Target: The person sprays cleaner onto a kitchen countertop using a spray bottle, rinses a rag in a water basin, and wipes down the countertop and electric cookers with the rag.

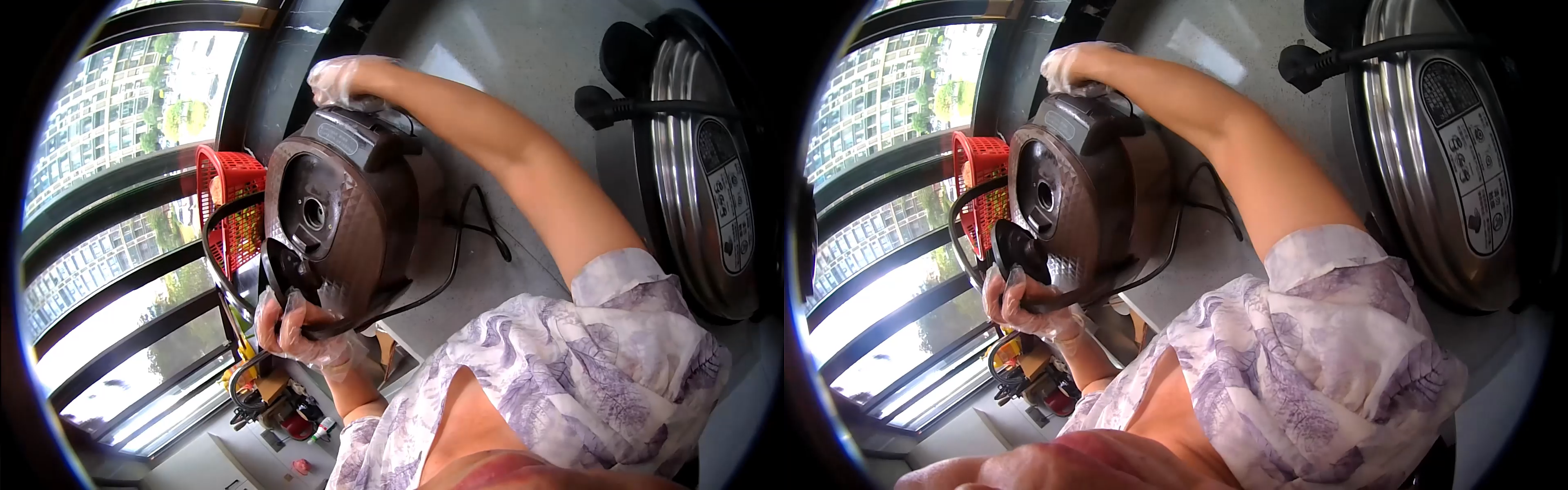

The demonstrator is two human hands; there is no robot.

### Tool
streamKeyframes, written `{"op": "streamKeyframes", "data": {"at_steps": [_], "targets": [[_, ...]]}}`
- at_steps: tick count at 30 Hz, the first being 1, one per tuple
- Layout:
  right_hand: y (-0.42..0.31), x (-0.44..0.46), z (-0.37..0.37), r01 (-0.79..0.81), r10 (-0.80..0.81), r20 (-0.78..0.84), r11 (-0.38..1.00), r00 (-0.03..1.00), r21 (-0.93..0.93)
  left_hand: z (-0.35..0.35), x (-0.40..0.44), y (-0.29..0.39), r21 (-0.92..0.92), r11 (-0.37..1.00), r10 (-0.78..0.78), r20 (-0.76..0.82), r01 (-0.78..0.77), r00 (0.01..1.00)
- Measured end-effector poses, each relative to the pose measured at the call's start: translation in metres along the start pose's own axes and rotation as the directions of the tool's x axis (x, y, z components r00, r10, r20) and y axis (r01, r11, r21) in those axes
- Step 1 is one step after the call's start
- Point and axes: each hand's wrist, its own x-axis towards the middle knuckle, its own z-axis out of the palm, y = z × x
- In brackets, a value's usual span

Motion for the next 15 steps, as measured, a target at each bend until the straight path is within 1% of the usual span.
{"op": "streamKeyframes", "data": {"at_steps": [1,3,4,5,7,8,9,11,12,13,15], "targets": [[0.004,0.000,0.003,0.051,-0.050,-0.054,0.999,0.997,0.005,0.001,-0.002,-0.003,-0.030,1.000,-0.001,-0.017,0.001,1.000],[-0.026,-0.046,-0.020,-0.002,0.005,-0.176,1.000,0.984,0.019,-0.001,0.003,0.004,-0.045,0.998,-0.039,0.009,0.040,0.999],[-0.003,-0.047,-0.012,0.007,-0.034,0.040,0.845,0.999,0.535,-0.003,0.004,0.006,-0.054,0.997,-0.058,0.030,0.060,0.998],[0.031,-0.040,0.001,-0.106,-0.176,0.205,0.452,0.963,0.886,-0.001,0.002,0.003,-0.017,0.999,-0.034,0.011,0.034,0.999],[0.023,-0.079,-0.004,-0.043,-0.107,0.095,0.416,0.990,0.908,-0.001,0.001,0.001,-0.031,0.999,-0.034,-0.003,0.034,0.999],[0.005,-0.110,-0.008,0.101,-0.062,-0.080,0.689,0.995,0.718,0.000,0.001,0.001,-0.040,0.999,-0.035,-0.011,0.034,0.999],[-0.012,-0.141,-0.011,0.125,-0.016,-0.252,0.897,0.968,0.423,0.002,0.001,0.003,-0.035,0.998,-0.044,-0.028,0.043,0.999],[-0.022,-0.177,-0.013,0.136,-0.074,-0.302,0.972,0.950,0.191,0.003,0.001,0.004,-0.031,0.999,-0.046,-0.038,0.045,0.998],[-0.033,-0.194,-0.018,0.106,-0.064,-0.306,0.987,0.950,0.123,0.004,0.002,0.005,-0.029,0.999,-0.046,-0.045,0.045,0.998],[-0.030,-0.202,-0.011,0.082,-0.035,-0.355,0.990,0.934,0.118,0.002,0.003,0.007,-0.019,0.999,-0.050,-0.032,0.049,0.998],[-0.023,-0.199,0.006,0.092,0.055,-0.463,0.953,0.884,0.289,0.002,0.003,0.008,-0.053,0.997,-0.061,-0.031,0.060,0.998]]}}
